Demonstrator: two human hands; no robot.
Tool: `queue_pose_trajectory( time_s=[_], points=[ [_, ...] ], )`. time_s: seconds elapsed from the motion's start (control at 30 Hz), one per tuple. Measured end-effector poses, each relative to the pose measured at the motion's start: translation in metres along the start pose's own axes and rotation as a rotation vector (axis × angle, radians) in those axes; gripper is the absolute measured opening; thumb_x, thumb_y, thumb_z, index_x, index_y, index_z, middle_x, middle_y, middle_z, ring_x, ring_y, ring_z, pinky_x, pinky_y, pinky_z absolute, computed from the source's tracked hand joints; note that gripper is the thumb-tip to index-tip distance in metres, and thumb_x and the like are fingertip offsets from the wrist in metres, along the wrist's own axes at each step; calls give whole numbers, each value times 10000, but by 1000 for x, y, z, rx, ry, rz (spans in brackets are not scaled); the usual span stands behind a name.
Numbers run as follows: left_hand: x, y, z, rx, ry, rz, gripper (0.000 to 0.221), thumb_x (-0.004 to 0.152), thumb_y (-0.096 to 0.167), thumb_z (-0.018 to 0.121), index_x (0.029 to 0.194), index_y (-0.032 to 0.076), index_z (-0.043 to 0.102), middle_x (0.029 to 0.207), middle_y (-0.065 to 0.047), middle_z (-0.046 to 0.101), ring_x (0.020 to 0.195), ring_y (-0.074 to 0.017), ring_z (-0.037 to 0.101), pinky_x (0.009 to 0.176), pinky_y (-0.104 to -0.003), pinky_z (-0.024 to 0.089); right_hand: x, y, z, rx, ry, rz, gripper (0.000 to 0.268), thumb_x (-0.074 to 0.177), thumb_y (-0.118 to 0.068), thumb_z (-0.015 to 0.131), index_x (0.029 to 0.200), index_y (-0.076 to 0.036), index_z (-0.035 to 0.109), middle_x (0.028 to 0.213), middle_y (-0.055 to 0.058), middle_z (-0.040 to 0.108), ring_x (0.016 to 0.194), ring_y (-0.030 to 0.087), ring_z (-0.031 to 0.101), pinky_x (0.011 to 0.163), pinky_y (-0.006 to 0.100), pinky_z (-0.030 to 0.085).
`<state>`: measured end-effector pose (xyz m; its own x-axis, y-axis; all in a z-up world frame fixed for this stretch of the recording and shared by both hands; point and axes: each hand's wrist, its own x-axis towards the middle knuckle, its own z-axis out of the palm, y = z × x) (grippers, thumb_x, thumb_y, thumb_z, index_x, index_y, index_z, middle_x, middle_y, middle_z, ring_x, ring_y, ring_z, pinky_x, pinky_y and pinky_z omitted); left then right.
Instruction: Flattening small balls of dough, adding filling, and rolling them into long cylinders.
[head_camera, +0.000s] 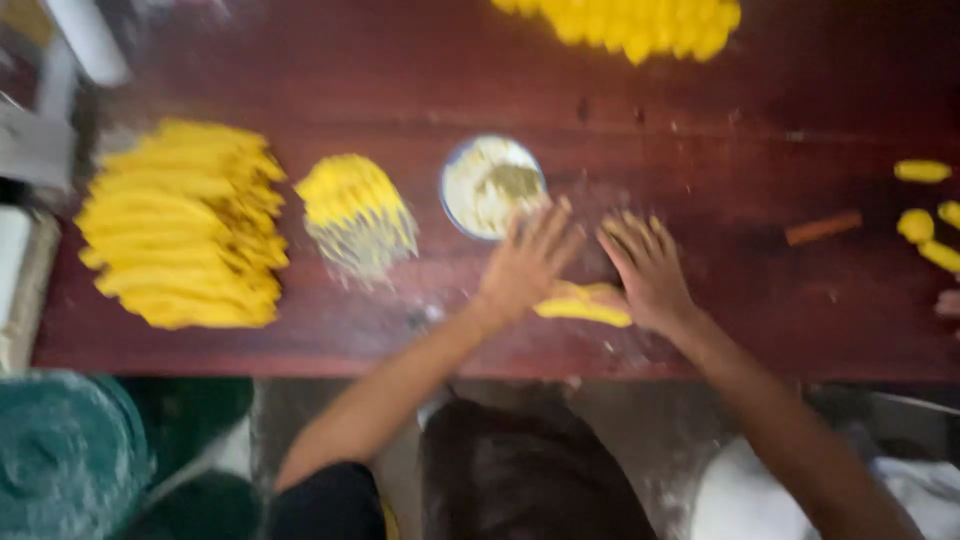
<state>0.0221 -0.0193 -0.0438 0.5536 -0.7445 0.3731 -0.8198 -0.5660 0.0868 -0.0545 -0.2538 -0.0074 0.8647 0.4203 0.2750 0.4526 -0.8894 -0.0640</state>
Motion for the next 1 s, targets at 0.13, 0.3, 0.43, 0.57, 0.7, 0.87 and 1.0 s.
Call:
queue_pose_trajectory(
  time_s=[0.13, 0.3, 0.43, 0.57, 0.7, 0.87, 1.0],
  points=[
    [-5, 8, -32, 61, -37, -81, 1004, 873, 830, 109, 1560, 176, 438, 1693, -220, 210, 1563, -455, 186, 1217, -688, 156, -2, -3, 2, 45, -7, -60, 933, 801, -698, 633, 1466, -50, 548, 1570, 228, 459, 1468, 471, 385, 1152, 688, 253],
    [-55, 77, -67, 84, -180, -168, 610, 1010, 630, 332, 1499, 313, 512, 1678, -133, 305, 1549, -447, 249, 1211, -696, 207, -50, -56, -17, 204, 103, -160, 680, 958, -382, 642, 1460, 52, 494, 1511, 331, 462, 1443, 545, 375, 1166, 677, 250],
    [-77, 100, -74, -95, -23, -259, 576, 1009, 485, 482, 1511, 203, 481, 1636, -155, 363, 1531, -459, 233, 1207, -713, 129, -64, -93, -60, 482, 145, 6, 440, 876, -124, 678, 1291, 14, 625, 1389, 167, 640, 1312, 344, 603, 1170, 486, 421],
    [-74, 111, -57, -64, 42, -395, 638, 938, 419, 599, 1467, 77, 500, 1572, -200, 427, 1476, -486, 314, 1195, -671, 227, -82, -73, -42, 157, 167, 77, 518, 893, -222, 705, 1334, 28, 597, 1442, 254, 571, 1297, 518, 537, 1104, 587, 411],
    [-91, 91, -67, -216, 152, -276, 250, 885, 219, 670, 1095, 84, 681, 1435, -127, 594, 1406, -389, 475, 1210, -599, 312, -80, -68, -16, 72, 49, 237, 206, 898, -217, 707, 1027, -60, 739, 1383, 81, 688, 1373, 299, 590, 1227, 508, 384],
    [-124, 68, -94, -506, 364, -356, 176, 955, 235, 654, 1089, 124, 685, 1092, -77, 713, 1094, -298, 647, 1048, -485, 425, -79, -113, -18, 442, 143, 500, 120, 902, -2, 762, 1001, 21, 698, 1007, 126, 696, 888, 240, 628, 827, 336, 506],
    [-156, -19, -191, -700, 495, -382, 236, 816, 99, 640, 1037, 123, 720, 974, -36, 684, 842, -246, 580, 880, -379, 437, -5, -165, -38, 615, 60, 552, 199, 945, -61, 742, 1127, 7, 702, 852, 59, 639, 702, 143, 526, 691, 260, 452]
  ],
)
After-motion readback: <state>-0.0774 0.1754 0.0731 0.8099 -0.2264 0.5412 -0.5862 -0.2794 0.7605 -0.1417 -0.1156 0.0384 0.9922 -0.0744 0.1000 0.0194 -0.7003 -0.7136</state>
